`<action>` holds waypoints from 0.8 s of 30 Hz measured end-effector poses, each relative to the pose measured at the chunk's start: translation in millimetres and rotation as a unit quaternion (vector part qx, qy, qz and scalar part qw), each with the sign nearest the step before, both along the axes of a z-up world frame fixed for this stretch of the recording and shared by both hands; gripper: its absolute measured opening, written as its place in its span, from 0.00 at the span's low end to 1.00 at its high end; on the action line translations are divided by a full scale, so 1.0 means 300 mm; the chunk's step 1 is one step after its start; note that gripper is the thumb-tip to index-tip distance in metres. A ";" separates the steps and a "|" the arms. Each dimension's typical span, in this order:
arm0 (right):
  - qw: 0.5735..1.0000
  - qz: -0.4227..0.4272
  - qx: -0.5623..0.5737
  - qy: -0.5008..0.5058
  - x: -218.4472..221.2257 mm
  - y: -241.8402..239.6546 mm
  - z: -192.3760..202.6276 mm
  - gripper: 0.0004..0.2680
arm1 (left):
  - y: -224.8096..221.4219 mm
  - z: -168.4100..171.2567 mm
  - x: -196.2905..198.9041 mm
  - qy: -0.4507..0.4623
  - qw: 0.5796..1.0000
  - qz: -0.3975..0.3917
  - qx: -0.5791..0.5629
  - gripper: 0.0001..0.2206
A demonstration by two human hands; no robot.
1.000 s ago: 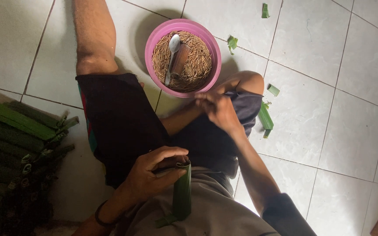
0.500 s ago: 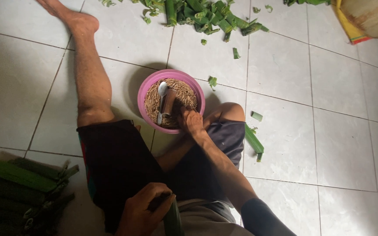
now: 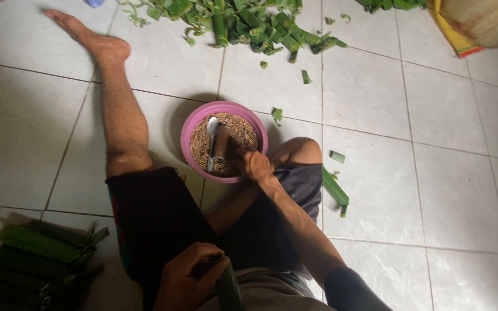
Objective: Preparing snack portions by folding banana leaves into tubes and filling them with a grain mixture using a spoon.
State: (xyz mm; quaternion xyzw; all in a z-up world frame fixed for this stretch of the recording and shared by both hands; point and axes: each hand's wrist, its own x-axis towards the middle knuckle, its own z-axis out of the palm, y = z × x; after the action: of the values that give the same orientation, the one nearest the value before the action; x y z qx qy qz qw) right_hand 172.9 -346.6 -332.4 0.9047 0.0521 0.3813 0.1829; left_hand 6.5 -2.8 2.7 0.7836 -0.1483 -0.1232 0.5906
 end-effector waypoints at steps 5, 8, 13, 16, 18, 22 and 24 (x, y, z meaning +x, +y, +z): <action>0.987 0.079 0.047 0.129 0.013 0.012 -0.125 0.15 | 0.010 0.012 0.011 0.093 0.995 -0.023 0.000 0.06; 0.993 0.078 -0.034 0.081 0.031 0.079 -0.022 0.14 | 0.005 0.024 0.010 0.078 0.996 -0.014 -0.034 0.05; 0.939 0.092 0.249 0.220 -0.039 0.144 0.311 0.12 | 0.002 -0.003 0.023 0.031 0.999 -0.019 -0.013 0.05; 0.831 0.044 0.445 0.330 -0.080 0.169 0.484 0.11 | -0.003 -0.026 0.000 0.075 0.997 -0.002 0.016 0.05; 0.795 0.026 0.497 0.346 -0.062 0.163 0.508 0.12 | -0.013 -0.009 0.008 0.097 0.995 0.009 0.036 0.06; 0.826 0.022 0.490 0.279 -0.045 0.163 0.462 0.10 | -0.023 0.006 0.004 0.143 0.987 0.038 0.064 0.05; 0.849 0.047 0.464 0.248 -0.051 0.152 0.435 0.08 | -0.027 0.004 -0.003 0.102 0.993 0.043 0.049 0.05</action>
State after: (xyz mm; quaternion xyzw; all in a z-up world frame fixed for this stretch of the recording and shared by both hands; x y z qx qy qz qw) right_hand 157.5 -301.1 -202.0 0.9453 -0.0450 0.1319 -0.2951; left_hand 5.7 -10.7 3.9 0.8006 -0.0471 -0.1836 0.5684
